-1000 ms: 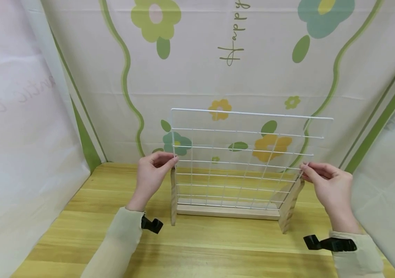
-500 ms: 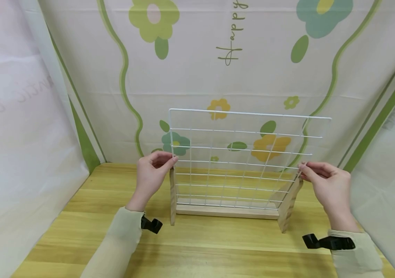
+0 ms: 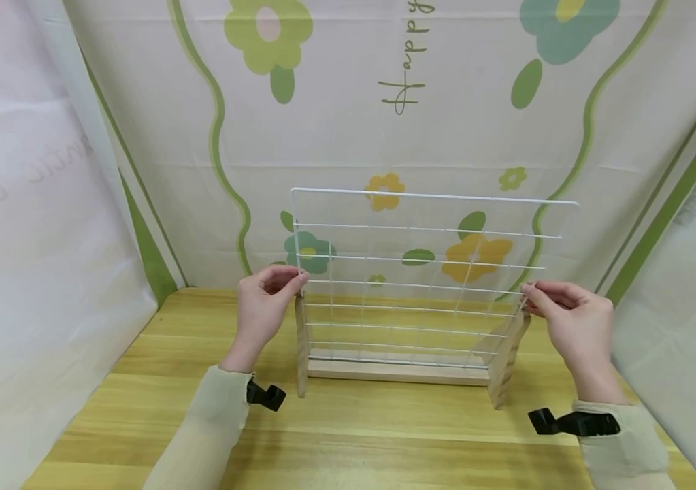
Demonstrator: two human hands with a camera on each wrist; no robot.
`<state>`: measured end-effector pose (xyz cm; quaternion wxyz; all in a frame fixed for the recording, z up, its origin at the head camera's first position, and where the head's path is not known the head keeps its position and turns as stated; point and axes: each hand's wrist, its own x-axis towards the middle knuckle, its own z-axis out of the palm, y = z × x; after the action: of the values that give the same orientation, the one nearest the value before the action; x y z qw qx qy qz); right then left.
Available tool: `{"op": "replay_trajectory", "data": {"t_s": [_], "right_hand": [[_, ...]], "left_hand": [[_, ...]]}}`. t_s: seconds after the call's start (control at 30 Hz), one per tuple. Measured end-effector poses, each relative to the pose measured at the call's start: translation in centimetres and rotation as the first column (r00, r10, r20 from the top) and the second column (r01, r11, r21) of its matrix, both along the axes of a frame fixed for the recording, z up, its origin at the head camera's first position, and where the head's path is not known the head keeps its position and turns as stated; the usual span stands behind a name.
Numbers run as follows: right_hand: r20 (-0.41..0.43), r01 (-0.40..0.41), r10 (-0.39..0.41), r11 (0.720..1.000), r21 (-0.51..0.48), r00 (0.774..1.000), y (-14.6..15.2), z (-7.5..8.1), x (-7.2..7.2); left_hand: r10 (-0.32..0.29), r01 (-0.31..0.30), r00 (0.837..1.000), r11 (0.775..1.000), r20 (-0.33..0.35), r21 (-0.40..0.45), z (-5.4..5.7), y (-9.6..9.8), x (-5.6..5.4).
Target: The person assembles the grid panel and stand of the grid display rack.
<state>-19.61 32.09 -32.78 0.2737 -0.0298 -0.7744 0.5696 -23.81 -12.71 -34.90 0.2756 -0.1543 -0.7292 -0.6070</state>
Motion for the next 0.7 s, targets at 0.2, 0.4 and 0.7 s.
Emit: {"op": "replay_trajectory", "data": {"t_s": [0.2, 0.4, 0.7], "right_hand": [[0.003, -0.025, 0.025, 1.0, -0.006, 1.0, -0.9, -0.1, -0.1], [0.003, -0.036, 0.036, 0.999, 0.03, 0.999, -1.2, -0.1, -0.1], [0.025, -0.03, 0.029, 0.996, 0.079, 0.999, -1.3, 0.0, 0.0]], "left_hand": [[0.016, -0.016, 1.0, 1.0, -0.001, 0.012, -0.1, -0.9, 0.1], [0.046, -0.046, 0.999, 0.999, 0.011, 0.002, -0.1, -1.4, 0.3], [0.043, -0.039, 0.997, 0.997, 0.068, -0.06, 0.0, -2.0, 0.6]]}}
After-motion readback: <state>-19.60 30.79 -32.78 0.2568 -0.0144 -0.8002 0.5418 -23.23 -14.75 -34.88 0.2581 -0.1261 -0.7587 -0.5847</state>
